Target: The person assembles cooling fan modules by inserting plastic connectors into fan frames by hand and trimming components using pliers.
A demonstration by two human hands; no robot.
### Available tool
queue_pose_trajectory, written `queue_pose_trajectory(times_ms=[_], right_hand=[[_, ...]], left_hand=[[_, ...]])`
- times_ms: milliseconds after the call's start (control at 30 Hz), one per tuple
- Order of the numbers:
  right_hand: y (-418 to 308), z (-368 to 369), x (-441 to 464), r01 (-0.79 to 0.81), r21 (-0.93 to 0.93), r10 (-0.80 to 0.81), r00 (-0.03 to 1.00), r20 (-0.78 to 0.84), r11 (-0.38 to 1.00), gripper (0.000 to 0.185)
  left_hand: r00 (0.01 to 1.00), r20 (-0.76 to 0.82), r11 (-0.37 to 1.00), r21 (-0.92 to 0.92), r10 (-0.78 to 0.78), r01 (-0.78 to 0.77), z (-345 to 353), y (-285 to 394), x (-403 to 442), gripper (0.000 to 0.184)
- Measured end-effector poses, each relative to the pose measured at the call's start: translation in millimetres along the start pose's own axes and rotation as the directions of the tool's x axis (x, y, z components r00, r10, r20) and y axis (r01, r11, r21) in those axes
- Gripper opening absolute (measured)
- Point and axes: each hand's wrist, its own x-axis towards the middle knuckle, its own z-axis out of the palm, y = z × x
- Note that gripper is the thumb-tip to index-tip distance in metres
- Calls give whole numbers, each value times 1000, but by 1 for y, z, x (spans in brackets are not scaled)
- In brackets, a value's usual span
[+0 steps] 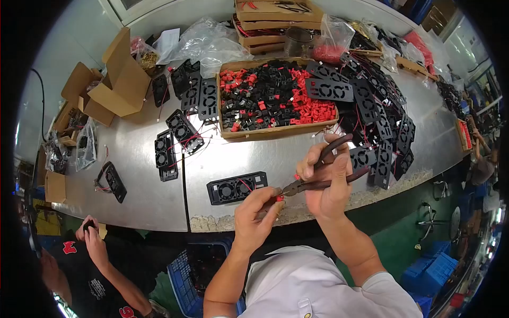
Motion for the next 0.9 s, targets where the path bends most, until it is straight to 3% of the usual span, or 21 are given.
queue_pose_trajectory(times_ms=[400,633,700,900], right_hand=[[-1,7,-1,2,-54,-7,995,-101,999,37],[-8,6,0,-59,25,62,988,-141,998,34],[-10,3,1,-85,43,90,983,-162,995,32],[-11,3,2,-135,45,141,965,-222,990,30]], left_hand=[[1000,-22,999,-51,-14,12,6,0,0,25],[976,48,913,346,210,-214,5,13,3,30],[942,90,853,405,322,-330,2,14,8,33],[909,216,803,428,355,-415,-4,14,11,34]])
